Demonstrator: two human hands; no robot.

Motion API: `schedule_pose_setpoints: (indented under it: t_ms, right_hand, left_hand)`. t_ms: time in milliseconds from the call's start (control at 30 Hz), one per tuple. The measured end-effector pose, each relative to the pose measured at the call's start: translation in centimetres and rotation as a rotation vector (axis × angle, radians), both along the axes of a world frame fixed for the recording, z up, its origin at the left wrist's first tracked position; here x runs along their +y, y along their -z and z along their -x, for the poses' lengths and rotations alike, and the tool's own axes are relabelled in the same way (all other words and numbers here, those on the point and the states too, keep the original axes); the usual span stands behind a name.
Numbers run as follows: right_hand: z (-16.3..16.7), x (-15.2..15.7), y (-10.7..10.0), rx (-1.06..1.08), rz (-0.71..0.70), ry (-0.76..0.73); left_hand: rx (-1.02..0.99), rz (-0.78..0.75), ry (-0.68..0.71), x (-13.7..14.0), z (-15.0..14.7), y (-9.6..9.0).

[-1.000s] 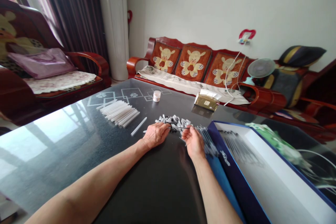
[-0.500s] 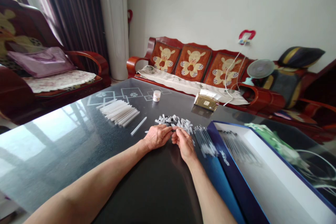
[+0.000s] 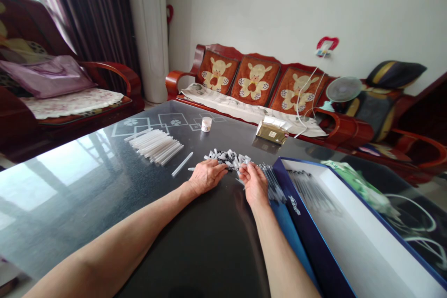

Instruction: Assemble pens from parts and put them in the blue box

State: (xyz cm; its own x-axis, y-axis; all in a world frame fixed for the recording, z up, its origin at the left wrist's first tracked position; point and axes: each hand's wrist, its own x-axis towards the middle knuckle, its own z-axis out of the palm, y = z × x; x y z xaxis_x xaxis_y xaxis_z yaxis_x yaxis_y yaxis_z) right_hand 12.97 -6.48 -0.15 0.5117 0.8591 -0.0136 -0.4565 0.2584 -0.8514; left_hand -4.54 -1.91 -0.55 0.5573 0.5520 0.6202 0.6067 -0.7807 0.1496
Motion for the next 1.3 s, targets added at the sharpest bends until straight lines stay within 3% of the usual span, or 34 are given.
schedule_pose_setpoints:
  t_ms: [167, 400, 567, 667, 767, 900, 1033, 1167, 1300]
  right_hand:
    - [0.8, -0.1, 0.3, -0.115, 0.014, -0.008]
    - [2.3, -0.3, 1.1, -0.552, 0.098, -0.097]
    - [1.3, -0.4, 1.1, -0.731, 0.127, -0.016]
    - [0.5, -0.4, 0.8, -1.049, 0.058, 0.087]
    - [0.6, -0.5, 0.3, -1.467, 0.014, 0.046]
    - [1.8, -0.4, -0.3, -1.8, 0.21, -0.05]
    - [2.5, -0.2, -0.3, -1.889, 0.295, -0.043]
    - [2.6, 0.1, 0.0, -1.865, 0.292, 0.008]
    - [3.1, 0.4, -0.3, -1.832, 0.38, 0.035]
  left_hand:
    - [-0.007, -0.048, 0.09, 0.1, -0.2, 0.2]
    - [0.002, -0.05, 0.167, 0.0, -0.2, 0.6]
    - [-0.085, -0.126, 0.012, 0.3, -0.1, 0.6]
    - [-0.101, -0.158, -0.086, 0.6, 0.0, 0.6]
    - [-0.098, -0.159, -0.115, 0.7, 0.0, 0.6]
    - [-0.095, -0.125, -0.113, 0.9, 0.1, 0.8]
    - [-0.097, -0.091, -0.099, 1.1, 0.1, 1.0]
    - [-0.098, -0.065, -0.083, 1.1, 0.1, 1.0]
    - [-0.101, -0.045, -0.049, 1.1, 0.1, 1.1]
